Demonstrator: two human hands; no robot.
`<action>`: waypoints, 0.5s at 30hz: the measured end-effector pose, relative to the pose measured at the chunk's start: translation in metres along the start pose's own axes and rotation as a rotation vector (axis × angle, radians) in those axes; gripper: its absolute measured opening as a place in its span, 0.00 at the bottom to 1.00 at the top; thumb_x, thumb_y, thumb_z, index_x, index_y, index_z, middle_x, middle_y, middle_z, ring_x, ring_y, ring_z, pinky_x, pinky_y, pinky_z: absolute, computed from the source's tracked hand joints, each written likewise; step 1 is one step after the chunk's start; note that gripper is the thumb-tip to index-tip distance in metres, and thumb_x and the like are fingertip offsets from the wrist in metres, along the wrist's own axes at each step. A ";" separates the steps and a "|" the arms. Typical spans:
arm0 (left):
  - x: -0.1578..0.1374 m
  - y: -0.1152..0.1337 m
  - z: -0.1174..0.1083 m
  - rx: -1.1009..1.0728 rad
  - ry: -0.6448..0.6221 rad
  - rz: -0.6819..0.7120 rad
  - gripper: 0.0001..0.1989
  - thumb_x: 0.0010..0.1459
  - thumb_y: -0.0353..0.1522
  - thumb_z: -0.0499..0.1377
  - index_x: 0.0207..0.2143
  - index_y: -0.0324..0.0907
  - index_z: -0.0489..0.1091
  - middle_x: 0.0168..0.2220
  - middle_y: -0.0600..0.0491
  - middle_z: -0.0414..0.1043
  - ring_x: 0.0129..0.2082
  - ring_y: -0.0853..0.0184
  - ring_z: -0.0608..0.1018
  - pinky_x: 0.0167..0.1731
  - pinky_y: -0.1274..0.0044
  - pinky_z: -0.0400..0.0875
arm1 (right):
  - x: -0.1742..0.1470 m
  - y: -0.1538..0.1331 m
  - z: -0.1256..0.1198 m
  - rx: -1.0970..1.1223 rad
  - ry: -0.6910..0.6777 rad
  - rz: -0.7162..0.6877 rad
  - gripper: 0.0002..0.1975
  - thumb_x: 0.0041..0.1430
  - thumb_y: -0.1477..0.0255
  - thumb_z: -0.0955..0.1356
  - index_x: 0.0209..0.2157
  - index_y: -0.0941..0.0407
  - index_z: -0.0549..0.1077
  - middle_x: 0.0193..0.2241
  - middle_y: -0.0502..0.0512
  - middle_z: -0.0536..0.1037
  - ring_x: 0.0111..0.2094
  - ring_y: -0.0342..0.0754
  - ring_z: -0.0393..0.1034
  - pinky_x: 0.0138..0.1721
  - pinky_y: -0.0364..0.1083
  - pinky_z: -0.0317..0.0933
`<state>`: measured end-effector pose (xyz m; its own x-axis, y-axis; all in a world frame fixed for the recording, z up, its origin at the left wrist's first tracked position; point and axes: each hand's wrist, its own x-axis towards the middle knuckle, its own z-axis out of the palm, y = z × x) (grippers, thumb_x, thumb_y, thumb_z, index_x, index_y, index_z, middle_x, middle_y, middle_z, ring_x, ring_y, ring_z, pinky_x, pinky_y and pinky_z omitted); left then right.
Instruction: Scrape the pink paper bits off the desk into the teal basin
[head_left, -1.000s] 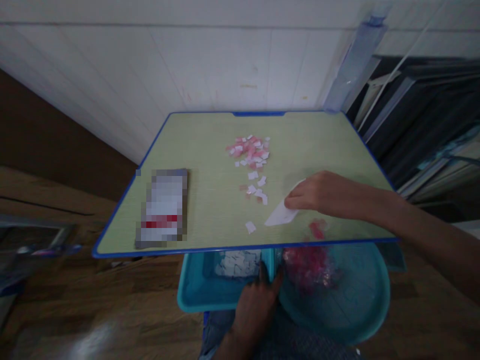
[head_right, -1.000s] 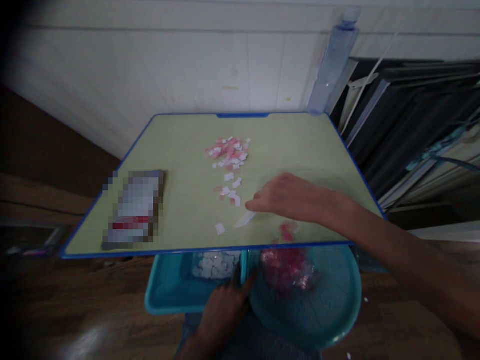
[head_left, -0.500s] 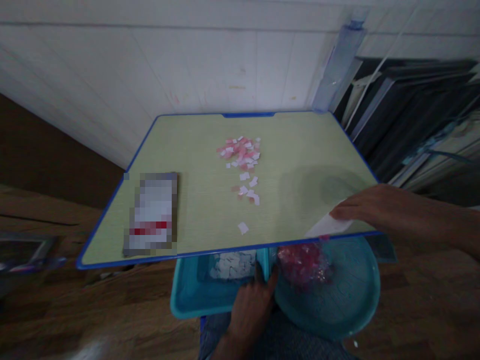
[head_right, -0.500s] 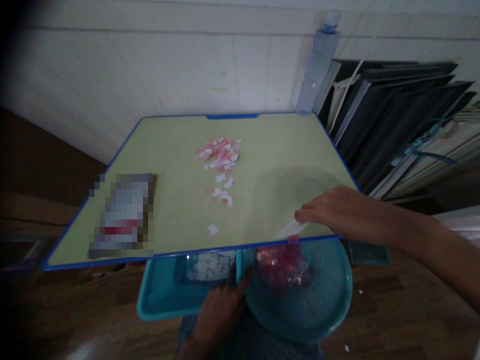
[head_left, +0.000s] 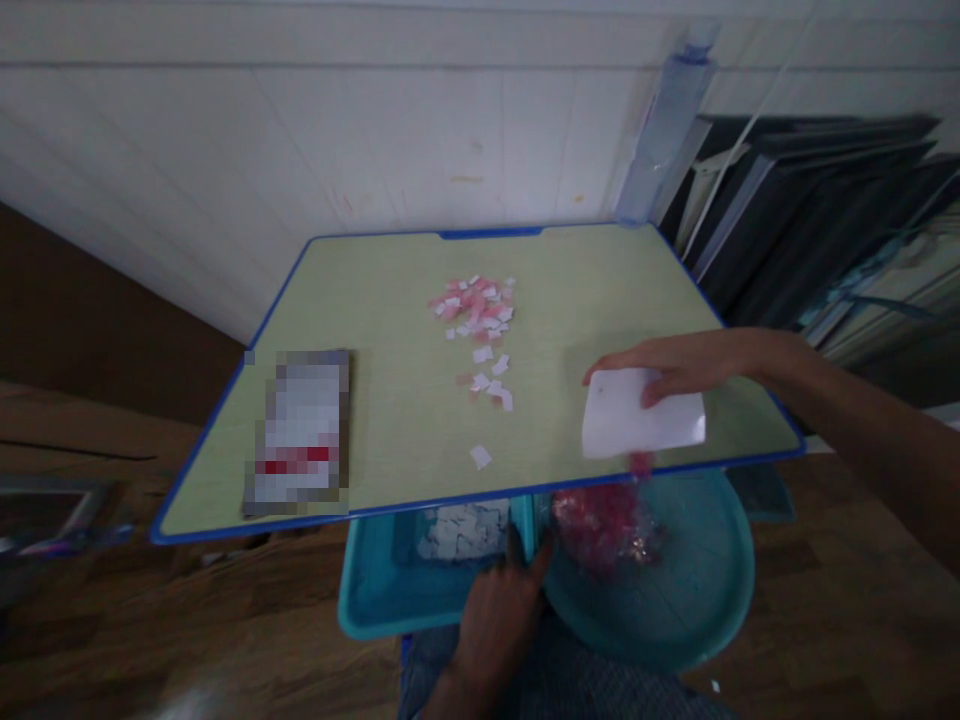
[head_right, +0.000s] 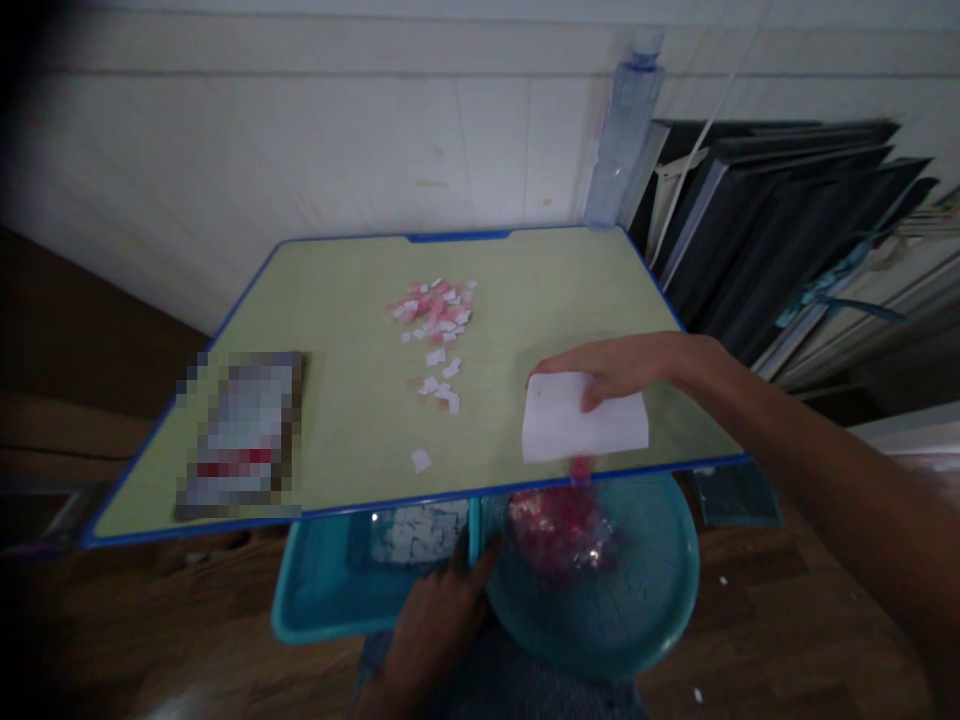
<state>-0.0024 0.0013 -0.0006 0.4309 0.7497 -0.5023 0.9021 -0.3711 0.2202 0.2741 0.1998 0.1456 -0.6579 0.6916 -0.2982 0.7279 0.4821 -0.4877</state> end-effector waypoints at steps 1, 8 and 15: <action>0.000 0.000 0.000 0.000 0.000 0.000 0.30 0.59 0.26 0.49 0.64 0.49 0.52 0.55 0.33 0.64 0.38 0.56 0.79 0.35 0.66 0.75 | -0.002 0.000 0.003 0.038 -0.054 -0.034 0.27 0.56 0.64 0.65 0.58 0.48 0.64 0.54 0.50 0.70 0.54 0.55 0.62 0.51 0.53 0.58; -0.001 0.000 0.001 0.029 0.017 0.001 0.29 0.59 0.26 0.49 0.63 0.48 0.54 0.52 0.35 0.67 0.37 0.57 0.79 0.34 0.68 0.75 | -0.018 -0.016 0.013 0.074 -0.126 -0.171 0.27 0.58 0.67 0.62 0.59 0.55 0.62 0.52 0.59 0.72 0.50 0.54 0.67 0.49 0.52 0.61; -0.001 0.000 0.001 0.035 0.036 0.022 0.28 0.59 0.26 0.47 0.62 0.48 0.55 0.53 0.35 0.67 0.37 0.58 0.79 0.33 0.69 0.74 | -0.055 -0.054 0.041 -0.283 0.064 -0.032 0.24 0.60 0.74 0.62 0.59 0.52 0.63 0.39 0.56 0.78 0.37 0.52 0.73 0.37 0.51 0.64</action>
<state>-0.0031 -0.0002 -0.0010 0.4514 0.7600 -0.4676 0.8916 -0.4061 0.2005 0.2628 0.1137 0.1545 -0.6746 0.7016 -0.2295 0.7377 0.6289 -0.2455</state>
